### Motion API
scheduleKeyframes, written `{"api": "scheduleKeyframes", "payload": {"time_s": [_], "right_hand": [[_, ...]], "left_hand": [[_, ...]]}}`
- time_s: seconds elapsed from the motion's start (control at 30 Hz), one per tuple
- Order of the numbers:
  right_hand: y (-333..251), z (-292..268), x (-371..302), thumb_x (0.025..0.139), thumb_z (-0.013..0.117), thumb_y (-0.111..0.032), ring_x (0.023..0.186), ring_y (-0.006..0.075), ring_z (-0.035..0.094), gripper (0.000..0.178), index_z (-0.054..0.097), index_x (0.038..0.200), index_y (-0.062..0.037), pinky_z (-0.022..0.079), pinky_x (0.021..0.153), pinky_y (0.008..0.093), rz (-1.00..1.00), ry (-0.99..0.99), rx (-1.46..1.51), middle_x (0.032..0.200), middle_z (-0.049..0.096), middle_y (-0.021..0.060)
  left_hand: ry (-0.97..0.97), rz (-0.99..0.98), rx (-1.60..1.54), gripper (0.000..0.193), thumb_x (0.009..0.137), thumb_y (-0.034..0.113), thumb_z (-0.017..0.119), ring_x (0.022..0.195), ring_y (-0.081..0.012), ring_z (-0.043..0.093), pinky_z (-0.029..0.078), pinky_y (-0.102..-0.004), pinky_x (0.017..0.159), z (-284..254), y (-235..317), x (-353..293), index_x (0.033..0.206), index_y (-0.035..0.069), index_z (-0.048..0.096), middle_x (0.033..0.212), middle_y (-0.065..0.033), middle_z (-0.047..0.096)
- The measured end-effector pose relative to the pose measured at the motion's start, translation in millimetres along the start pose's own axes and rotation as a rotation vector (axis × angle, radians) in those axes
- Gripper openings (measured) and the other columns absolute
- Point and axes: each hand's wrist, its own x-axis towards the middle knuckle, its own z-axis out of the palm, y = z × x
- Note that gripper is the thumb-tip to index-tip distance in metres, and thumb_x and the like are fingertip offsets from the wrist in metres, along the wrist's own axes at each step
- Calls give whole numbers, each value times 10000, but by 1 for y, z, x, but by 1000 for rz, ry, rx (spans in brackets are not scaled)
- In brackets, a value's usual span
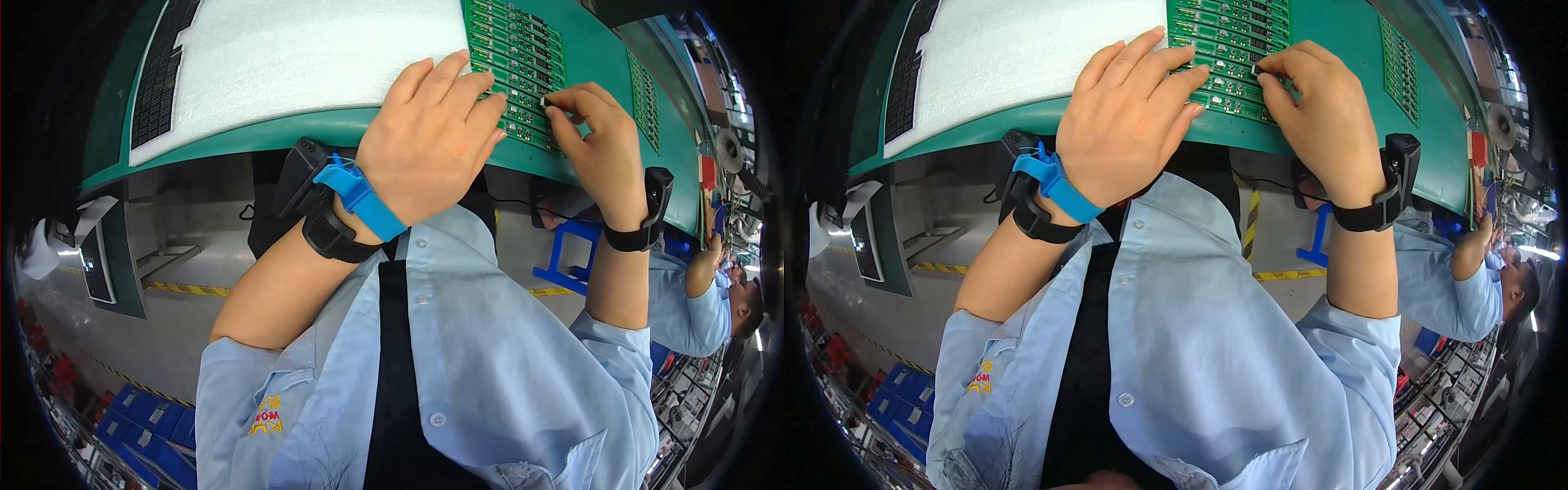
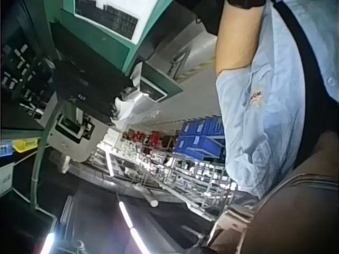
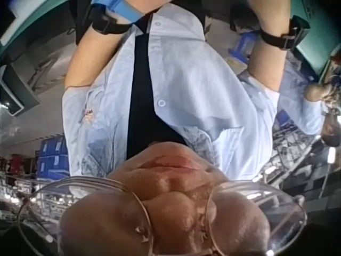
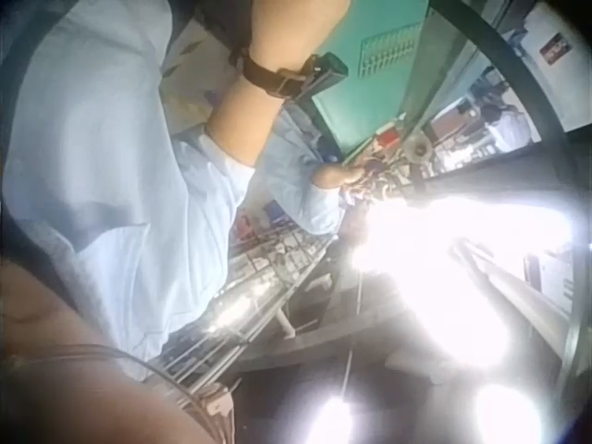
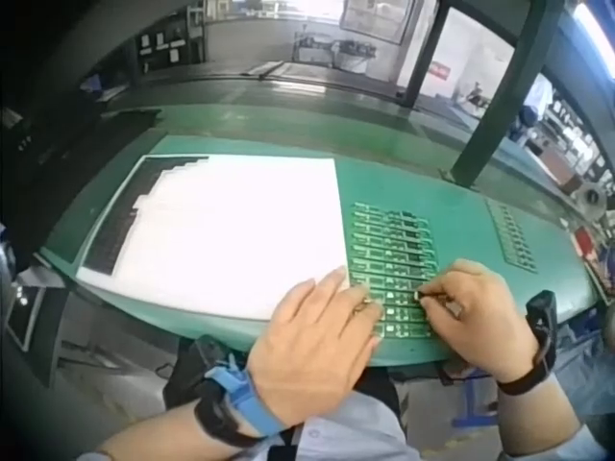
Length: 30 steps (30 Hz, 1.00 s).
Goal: The person picks up a circuit board and places it on the table. They pick up a component from a tray, place it onto the circuit board, and press it down by hand, repeating this for several components before moving the board aside.
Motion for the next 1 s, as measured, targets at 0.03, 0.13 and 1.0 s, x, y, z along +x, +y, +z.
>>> {"api": "scheduleKeyframes", "payload": {"time_s": [0.03,0.13,1.0], "right_hand": [[1,1,1,847,648,-15,719,231,616,108,663,950,16,495,616,309,-25,-7,-25,877,637,112],[1,3,2,850,645,-19,720,239,615,104,661,947,17,493,612,311,-73,-21,-77,869,632,115],[-4,-7,0,855,589,30,764,269,579,176,655,1017,13,474,692,320,-136,-71,-104,855,585,123]], "left_hand": [[3,0,-1,326,833,201,689,1226,-266,520,376,-426,1036,0,0,0,1145,113,648,1216,-58,606],[29,22,1,315,826,212,691,1206,-278,524,382,-425,1026,2,-2,0,1114,93,653,1182,-73,613],[34,8,-26,324,816,197,697,1206,-282,523,383,-424,1027,0,-1,1,1119,92,650,1185,-75,612]]}}
